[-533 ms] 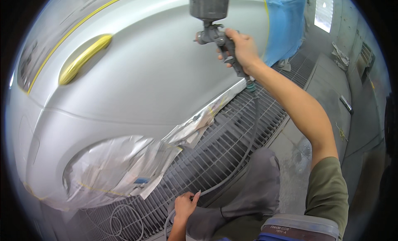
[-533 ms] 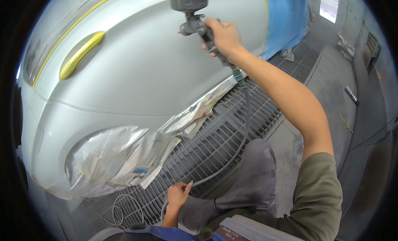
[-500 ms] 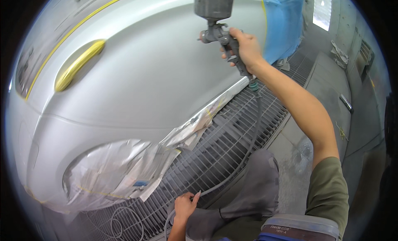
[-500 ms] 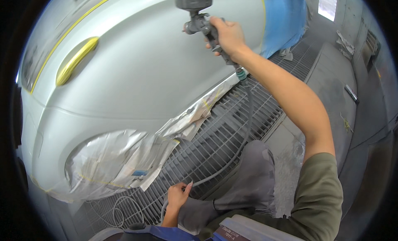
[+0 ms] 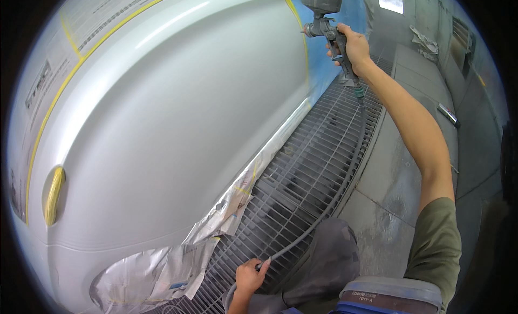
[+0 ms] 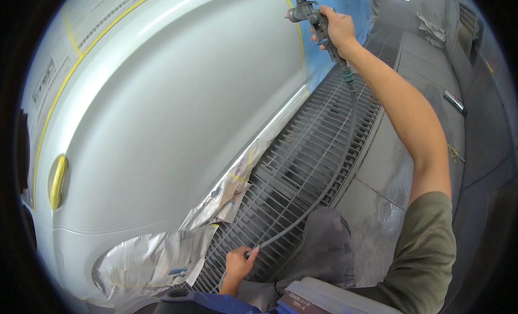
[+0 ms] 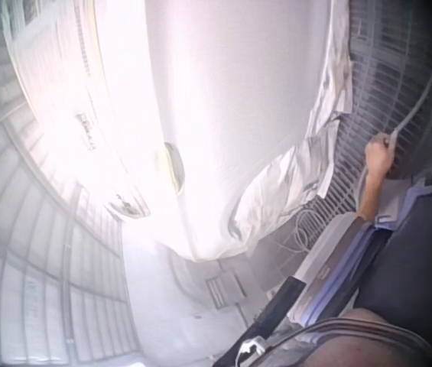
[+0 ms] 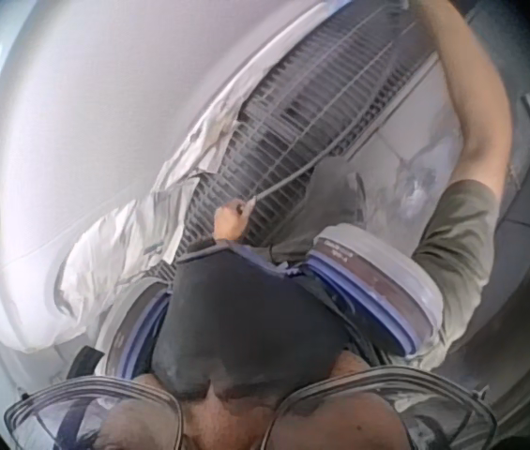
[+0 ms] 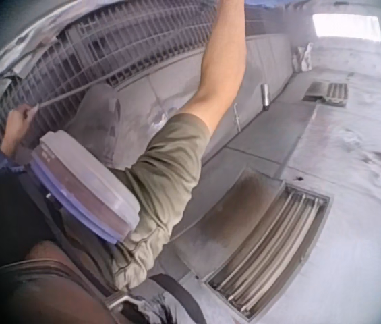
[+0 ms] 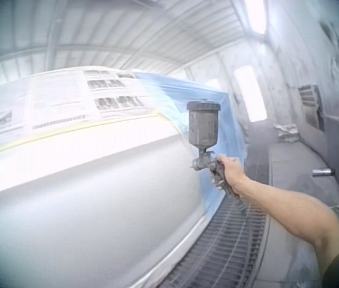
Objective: The person uses a spray gun to apply paint to the front fender and hood of a car in a paint booth. The vehicle is masked with paper and tape. The person moves around the vehicle to cover different areas and then walks out of the booth.
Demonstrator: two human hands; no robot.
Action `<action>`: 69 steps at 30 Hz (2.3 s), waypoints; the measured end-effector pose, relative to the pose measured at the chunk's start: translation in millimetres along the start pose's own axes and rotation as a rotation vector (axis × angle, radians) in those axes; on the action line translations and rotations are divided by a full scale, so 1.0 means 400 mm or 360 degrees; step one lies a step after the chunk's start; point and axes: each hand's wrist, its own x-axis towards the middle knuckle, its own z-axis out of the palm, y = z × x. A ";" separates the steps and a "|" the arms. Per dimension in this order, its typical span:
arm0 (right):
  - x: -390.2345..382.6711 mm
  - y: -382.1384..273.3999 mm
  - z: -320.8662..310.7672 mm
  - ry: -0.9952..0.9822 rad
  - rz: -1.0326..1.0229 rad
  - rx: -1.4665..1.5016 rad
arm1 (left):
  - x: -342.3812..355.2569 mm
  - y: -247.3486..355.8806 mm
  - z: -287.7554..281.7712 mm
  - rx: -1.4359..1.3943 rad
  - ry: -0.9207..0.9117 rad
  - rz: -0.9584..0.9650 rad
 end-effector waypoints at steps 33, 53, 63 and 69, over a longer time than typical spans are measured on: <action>-0.705 -0.379 0.649 -0.0357 0.0056 -0.0114 | -0.522 -0.343 -0.231 -0.0081 0.0455 -0.0114; -1.225 -0.606 1.171 -0.1222 0.0022 0.0286 | -0.826 -0.500 -0.264 -0.0173 0.0611 -0.0383; -0.816 -0.421 0.829 -0.0762 0.0104 0.0201 | -0.652 -0.373 -0.279 0.0001 0.0342 -0.0366; -0.504 -0.296 0.573 -0.0491 0.0209 0.0266 | -0.451 -0.244 -0.302 0.0094 0.0126 -0.0340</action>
